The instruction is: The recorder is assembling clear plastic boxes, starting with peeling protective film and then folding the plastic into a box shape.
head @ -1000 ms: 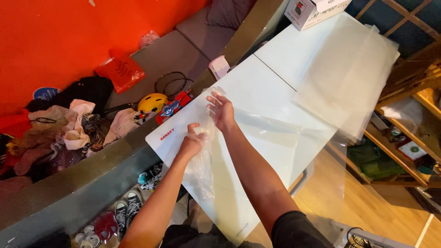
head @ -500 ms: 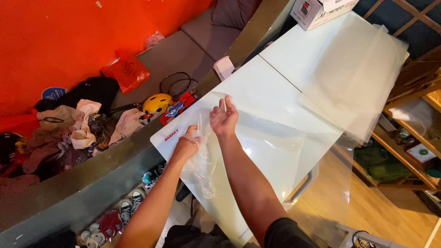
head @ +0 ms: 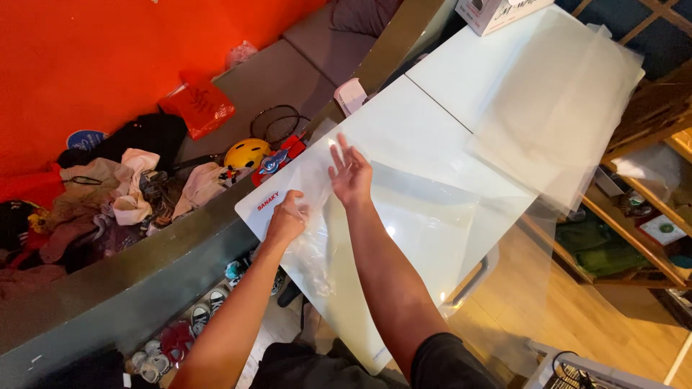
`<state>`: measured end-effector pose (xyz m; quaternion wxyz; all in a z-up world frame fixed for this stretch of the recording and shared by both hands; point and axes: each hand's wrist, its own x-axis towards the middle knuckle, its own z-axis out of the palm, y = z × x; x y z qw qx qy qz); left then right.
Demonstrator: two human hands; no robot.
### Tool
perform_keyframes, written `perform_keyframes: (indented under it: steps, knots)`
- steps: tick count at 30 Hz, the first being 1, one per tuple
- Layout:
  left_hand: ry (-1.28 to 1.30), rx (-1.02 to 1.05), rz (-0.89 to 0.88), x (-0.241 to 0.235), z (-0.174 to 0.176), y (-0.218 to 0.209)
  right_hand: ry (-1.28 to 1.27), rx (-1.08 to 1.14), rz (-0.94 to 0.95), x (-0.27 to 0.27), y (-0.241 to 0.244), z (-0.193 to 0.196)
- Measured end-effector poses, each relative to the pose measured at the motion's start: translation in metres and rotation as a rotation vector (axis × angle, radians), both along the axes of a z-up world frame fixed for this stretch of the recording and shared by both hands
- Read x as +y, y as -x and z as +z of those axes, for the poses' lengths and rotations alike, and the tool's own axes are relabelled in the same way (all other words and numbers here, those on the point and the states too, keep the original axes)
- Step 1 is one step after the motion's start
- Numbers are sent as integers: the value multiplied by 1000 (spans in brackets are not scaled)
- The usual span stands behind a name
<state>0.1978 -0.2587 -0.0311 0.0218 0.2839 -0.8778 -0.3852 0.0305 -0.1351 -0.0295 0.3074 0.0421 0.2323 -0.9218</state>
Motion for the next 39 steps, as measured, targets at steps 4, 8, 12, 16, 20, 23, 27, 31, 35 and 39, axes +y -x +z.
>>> perform_keyframes:
  steps: [4,8,12,16,20,23,27,31,35,39]
  knots:
    - [-78,249,-2,6,14,-6,-393,-87,85,-4,2,-52]
    - [55,151,-261,11,50,-15,-793,-37,291,4,-28,-69]
    - [259,22,-395,-3,14,-21,-992,98,724,18,-66,-18]
    - [151,208,-296,5,26,-33,-1102,202,791,28,-89,-36]
    - [434,254,-322,3,28,-39,-1108,492,738,36,-100,-62]
    - [458,238,-399,-14,26,-40,-970,483,664,46,-108,-29]
    - [185,138,-275,-35,43,-44,-1039,258,535,46,-111,-28]
    - [103,211,-469,-39,87,-64,-938,277,481,38,-121,-26]
    - [-95,-2,-448,-68,61,-86,-1026,532,500,37,-130,-10]
    - [-263,-205,-430,-126,6,-101,-1100,740,469,40,-139,0]
